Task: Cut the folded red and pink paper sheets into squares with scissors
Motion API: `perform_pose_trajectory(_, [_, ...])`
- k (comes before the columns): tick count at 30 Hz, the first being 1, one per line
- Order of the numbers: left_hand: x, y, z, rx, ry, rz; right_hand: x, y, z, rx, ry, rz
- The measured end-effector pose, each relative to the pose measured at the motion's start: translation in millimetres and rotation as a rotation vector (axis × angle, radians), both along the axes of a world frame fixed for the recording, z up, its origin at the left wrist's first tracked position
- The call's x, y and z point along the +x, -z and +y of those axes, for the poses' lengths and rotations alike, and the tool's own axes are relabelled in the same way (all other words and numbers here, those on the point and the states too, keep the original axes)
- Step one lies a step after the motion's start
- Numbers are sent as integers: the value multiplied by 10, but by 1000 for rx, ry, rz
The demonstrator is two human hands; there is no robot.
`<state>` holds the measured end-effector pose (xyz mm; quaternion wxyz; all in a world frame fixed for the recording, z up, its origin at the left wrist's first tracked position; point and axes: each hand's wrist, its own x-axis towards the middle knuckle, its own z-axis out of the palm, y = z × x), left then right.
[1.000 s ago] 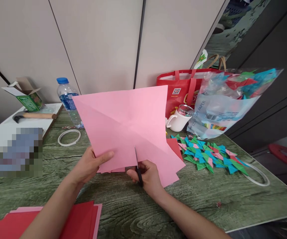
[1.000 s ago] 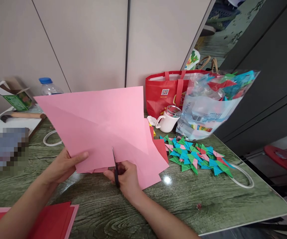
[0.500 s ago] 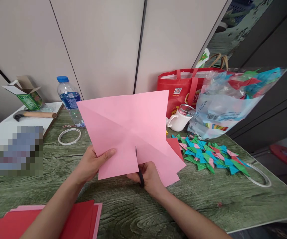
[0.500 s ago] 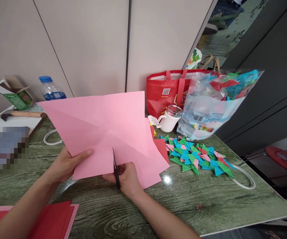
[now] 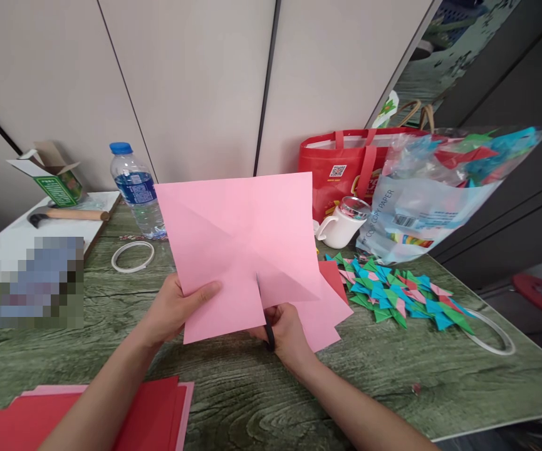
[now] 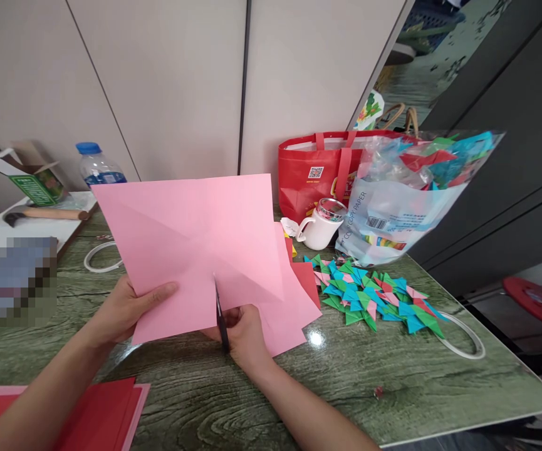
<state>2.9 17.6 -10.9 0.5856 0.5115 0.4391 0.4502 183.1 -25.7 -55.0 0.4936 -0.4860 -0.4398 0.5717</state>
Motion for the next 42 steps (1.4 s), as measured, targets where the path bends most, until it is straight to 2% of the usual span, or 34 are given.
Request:
perform_pose_trajectory(7, [13,-39,-31,-30,-20,-3,-24,-59,5,7,52,34])
perform_pose_trajectory(25, [17,-50,-39,-45,-7,-20,-28,-81,-17,-34,-6,-53])
perform_pose_trajectory(28, [30,-60,-36,-45,-38,-33,-6,-72,-18,-39,-73,14])
perform_pose_trajectory(30, [36,-76,-18,-32,-119,-64,38,-62,-8,-49,-178,87])
perform_pose_trajectory(33, [21,-107,29,1,-276,-131,145,-84,18,-79,-437,169])
perform_pose_trajectory(35, [-6,-121,58,9,-313,-168,224,-129,35,-77,-597,232])
perform_pose_trajectory(37, [-35,-126,72,-10,-281,-176,289,-184,48,-40,-663,297])
perform_pose_trajectory(42, [-49,-116,39,-127,-108,-137,348,-264,71,14,-674,290])
